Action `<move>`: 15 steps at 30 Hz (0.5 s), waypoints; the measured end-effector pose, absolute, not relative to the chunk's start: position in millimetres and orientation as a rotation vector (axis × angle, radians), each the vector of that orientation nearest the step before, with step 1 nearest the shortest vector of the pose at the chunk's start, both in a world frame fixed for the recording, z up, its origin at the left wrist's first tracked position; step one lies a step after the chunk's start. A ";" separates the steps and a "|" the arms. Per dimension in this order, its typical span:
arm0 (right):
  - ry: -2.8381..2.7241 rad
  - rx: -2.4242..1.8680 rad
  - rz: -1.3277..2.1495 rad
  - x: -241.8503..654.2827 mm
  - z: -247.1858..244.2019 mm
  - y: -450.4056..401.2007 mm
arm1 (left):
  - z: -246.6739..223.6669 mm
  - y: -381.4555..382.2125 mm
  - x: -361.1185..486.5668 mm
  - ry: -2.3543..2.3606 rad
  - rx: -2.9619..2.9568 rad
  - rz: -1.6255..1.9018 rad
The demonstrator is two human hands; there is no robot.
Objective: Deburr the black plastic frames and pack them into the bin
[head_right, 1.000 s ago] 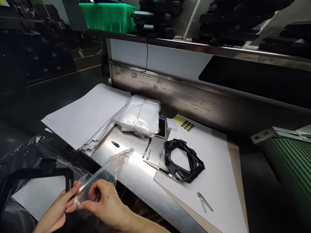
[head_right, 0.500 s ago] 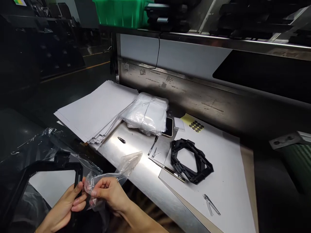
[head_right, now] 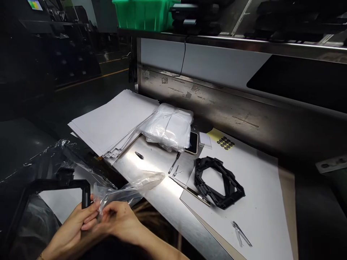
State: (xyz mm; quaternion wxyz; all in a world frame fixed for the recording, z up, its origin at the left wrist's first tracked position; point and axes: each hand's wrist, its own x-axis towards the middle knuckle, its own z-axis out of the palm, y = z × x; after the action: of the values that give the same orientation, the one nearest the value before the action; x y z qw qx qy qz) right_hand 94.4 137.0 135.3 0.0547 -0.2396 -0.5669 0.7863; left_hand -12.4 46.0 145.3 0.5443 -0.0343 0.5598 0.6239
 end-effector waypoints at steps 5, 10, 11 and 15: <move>-1.565 -0.678 2.499 94.6 134.8 138.0 | 142.5 46.3 -11.6 1.337 -0.072 1.460; -1.564 -0.763 2.451 98.2 126.1 137.6 | 142.3 39.9 -6.5 1.340 -0.064 1.358; -1.645 -0.790 2.370 98.7 125.5 135.8 | 142.3 39.1 -3.8 1.367 -0.063 1.339; -1.906 -0.859 2.093 98.4 128.5 127.2 | 139.7 40.7 5.8 1.525 -0.015 1.245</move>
State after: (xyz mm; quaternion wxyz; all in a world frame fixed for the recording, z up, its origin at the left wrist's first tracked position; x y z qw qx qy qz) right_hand 98.4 127.2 128.5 0.0916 -0.2892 -0.6416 0.7045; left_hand 5.8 40.7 139.7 0.5536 -0.0064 0.6451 0.5266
